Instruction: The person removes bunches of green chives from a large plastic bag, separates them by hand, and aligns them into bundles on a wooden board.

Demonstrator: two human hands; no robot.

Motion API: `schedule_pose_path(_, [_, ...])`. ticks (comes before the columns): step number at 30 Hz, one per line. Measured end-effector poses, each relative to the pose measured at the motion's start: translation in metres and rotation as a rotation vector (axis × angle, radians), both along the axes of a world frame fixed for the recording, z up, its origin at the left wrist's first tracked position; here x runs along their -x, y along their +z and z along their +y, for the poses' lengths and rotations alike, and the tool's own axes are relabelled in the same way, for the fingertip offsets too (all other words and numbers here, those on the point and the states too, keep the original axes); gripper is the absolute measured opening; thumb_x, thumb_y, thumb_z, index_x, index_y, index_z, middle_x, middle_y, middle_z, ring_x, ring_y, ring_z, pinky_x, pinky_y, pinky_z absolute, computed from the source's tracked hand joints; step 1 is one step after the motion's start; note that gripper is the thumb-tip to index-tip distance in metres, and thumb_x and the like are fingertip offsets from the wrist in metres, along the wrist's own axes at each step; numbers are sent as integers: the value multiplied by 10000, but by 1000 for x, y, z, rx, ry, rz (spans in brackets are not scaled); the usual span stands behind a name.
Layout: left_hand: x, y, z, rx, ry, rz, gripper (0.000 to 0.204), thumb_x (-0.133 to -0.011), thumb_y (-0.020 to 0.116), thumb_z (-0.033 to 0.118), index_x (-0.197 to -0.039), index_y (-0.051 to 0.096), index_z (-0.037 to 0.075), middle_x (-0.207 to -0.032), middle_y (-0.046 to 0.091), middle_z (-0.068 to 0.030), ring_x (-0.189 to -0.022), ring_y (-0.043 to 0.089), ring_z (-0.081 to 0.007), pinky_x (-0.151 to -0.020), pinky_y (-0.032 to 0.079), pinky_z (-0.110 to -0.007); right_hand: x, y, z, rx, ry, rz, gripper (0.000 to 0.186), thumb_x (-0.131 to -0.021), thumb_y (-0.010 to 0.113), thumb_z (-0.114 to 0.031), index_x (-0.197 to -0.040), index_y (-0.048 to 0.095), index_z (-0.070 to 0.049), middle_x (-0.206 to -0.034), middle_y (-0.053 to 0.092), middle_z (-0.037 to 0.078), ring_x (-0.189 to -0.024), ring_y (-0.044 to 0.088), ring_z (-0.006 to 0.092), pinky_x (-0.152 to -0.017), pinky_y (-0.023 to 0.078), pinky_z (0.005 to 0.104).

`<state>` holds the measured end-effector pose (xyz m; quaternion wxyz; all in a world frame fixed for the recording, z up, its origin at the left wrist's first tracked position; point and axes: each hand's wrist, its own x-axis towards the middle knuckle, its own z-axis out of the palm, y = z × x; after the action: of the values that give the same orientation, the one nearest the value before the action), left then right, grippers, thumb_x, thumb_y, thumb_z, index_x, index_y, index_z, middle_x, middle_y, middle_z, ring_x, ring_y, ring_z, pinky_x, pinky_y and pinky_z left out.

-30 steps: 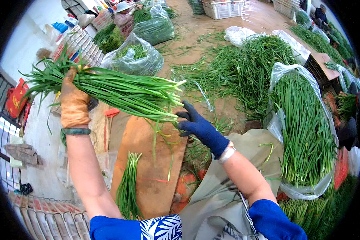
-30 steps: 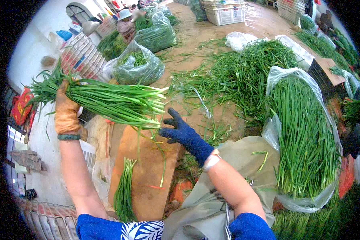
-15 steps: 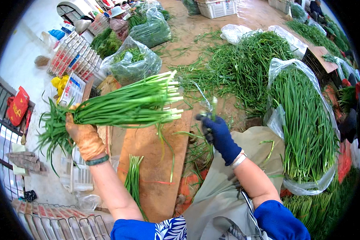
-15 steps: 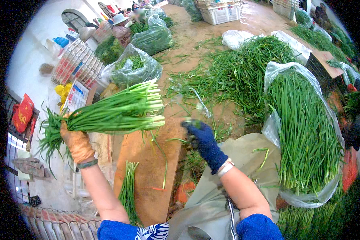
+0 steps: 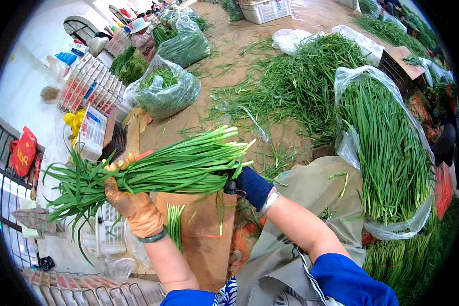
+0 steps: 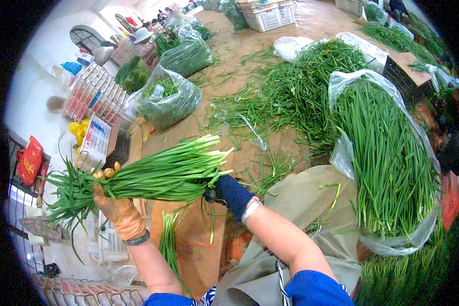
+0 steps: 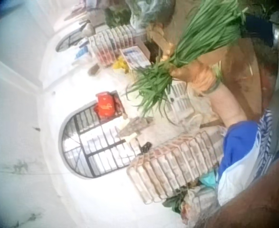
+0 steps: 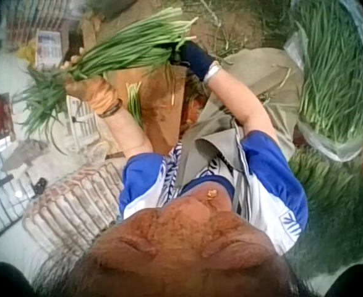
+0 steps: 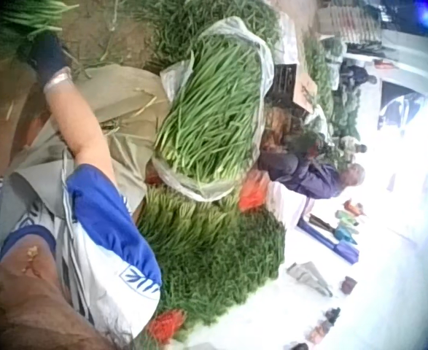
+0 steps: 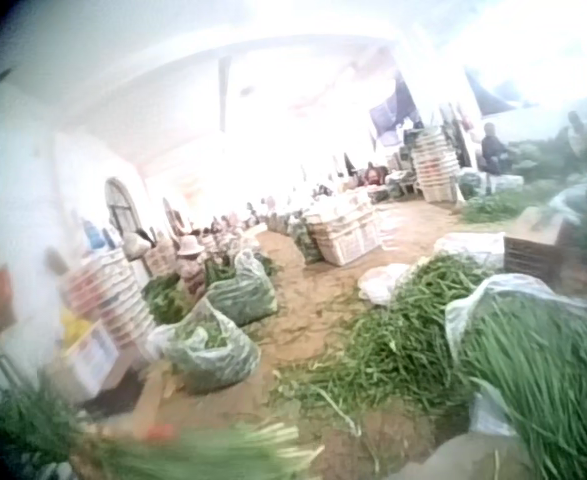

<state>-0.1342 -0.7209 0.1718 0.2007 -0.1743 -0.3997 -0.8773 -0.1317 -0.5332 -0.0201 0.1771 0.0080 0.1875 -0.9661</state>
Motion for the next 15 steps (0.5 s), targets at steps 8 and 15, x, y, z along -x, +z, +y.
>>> schedule_pose_path(8, [3, -15, -49, -14, -89, -48, 119, -865, 472, 141, -864, 525, 34, -799, 571, -70, -790, 557, -182, -953, 368, -443, -32, 38, 49, -682, 90, 551, 190, -864, 492, -170, -962, 569, -27, -730, 596, 60, -542, 555, 118, -487, 453, 244])
schedule_pose_path(15, [19, -27, -137, 587, 538, 56, 89, -850, 477, 82, -834, 514, 3, -767, 570, -92, -732, 555, -165, -855, 443, -339, -14, -11, 134, -164, -408, -72, 219, -833, 538, -222, -971, 575, -56, -809, 572, 29, -613, 550, 98, -540, 453, 236])
